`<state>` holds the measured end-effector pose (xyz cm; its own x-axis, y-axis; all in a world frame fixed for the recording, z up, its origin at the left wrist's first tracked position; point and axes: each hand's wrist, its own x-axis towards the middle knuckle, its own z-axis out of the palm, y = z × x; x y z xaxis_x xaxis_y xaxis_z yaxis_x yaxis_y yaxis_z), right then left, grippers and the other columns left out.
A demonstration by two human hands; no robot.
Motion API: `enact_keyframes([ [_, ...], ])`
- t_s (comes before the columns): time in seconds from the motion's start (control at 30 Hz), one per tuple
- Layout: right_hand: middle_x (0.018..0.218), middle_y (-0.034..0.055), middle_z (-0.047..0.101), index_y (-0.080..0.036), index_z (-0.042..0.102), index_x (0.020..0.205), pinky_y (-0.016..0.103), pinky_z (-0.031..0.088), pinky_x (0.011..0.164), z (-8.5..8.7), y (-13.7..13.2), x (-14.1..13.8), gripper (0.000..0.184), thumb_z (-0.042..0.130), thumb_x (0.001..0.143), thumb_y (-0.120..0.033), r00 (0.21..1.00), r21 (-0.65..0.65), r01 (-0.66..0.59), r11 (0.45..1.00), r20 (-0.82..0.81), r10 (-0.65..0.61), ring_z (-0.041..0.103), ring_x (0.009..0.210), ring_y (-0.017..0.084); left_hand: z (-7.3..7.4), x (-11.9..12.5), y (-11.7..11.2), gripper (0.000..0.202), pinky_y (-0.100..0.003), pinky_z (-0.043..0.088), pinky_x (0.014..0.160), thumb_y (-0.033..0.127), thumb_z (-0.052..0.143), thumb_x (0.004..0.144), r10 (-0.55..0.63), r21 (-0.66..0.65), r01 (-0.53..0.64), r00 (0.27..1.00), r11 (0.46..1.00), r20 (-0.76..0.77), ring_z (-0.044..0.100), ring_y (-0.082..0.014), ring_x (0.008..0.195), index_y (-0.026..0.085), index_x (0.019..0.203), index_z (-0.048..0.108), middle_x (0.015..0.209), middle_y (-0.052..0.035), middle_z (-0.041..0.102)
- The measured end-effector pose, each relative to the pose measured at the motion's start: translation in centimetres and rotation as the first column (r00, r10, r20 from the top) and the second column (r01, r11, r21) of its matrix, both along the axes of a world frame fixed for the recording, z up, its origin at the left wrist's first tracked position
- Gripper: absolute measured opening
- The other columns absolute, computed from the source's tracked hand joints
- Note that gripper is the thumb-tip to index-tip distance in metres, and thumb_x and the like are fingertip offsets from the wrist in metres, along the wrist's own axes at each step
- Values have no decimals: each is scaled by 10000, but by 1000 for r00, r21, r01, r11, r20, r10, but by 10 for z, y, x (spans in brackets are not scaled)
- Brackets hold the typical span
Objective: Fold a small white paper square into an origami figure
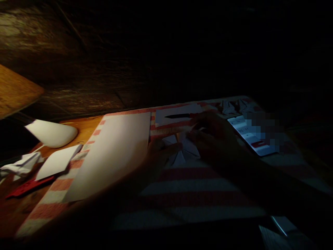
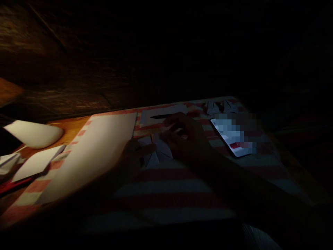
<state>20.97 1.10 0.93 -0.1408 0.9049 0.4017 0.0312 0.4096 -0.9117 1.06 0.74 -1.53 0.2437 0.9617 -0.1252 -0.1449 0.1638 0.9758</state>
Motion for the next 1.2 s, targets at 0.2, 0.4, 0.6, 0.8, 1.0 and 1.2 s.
enact_keyframes([
  [0.2, 1146, 75, 613, -277, 741, 1033, 387, 552, 871, 12, 1, 13, 190, 702, 874, -181, 935, 289, -136, 948, 355, 25, 596, 1131, 257, 5, -1, 4, 328, -277, 561, 640, 290, 840, 707, 82, -36, -78, 985, 996, 153, 733, -199, 774, 154, 999, 776, 919, -72, 792],
  [0.4, 1034, 51, 647, -286, 802, 996, 380, 546, 836, 16, 0, 9, 199, 694, 895, -153, 910, 262, -194, 945, 408, 74, 643, 958, 208, 1, -4, 4, 262, -265, 547, 622, 264, 843, 719, 97, 4, -99, 985, 995, 142, 703, -169, 694, 147, 946, 783, 812, -48, 772],
  [0.6, 969, 38, 687, -245, 756, 877, 365, 510, 833, 8, 3, 7, 73, 705, 901, -199, 938, 248, -139, 959, 344, 47, 643, 941, 212, -2, -2, 2, 215, -269, 549, 675, 260, 835, 737, 71, 56, -77, 992, 995, 101, 691, -166, 743, 166, 921, 777, 843, -37, 763],
  [0.8, 994, 57, 690, -209, 667, 866, 328, 500, 775, 0, 5, 2, 137, 609, 976, -268, 970, 198, -56, 979, 244, 6, 643, 910, 196, -4, 4, -5, 273, -274, 542, 644, 237, 850, 709, 96, -6, -95, 991, 995, 98, 687, -173, 703, 192, 968, 775, 776, -14, 743],
  [1.0, 1097, 96, 707, -214, 689, 1007, 381, 537, 885, 8, 5, 9, 97, 646, 921, -209, 944, 361, -134, 923, 329, 9, 648, 1100, 256, 1, 7, -4, 312, -278, 569, 691, 191, 849, 676, 138, -42, -131, 949, 990, 282, 729, -196, 775, 158, 979, 783, 874, -51, 785],
  [1.2, 1097, 80, 703, -235, 770, 1048, 379, 534, 925, 13, 3, 13, 227, 640, 899, -123, 896, 359, -210, 909, 443, 32, 674, 1066, 226, -1, 3, 0, 277, -265, 559, 626, 232, 863, 674, 148, -49, -141, 957, 989, 250, 706, -174, 672, 144, 926, 789, 794, -47, 771],
])
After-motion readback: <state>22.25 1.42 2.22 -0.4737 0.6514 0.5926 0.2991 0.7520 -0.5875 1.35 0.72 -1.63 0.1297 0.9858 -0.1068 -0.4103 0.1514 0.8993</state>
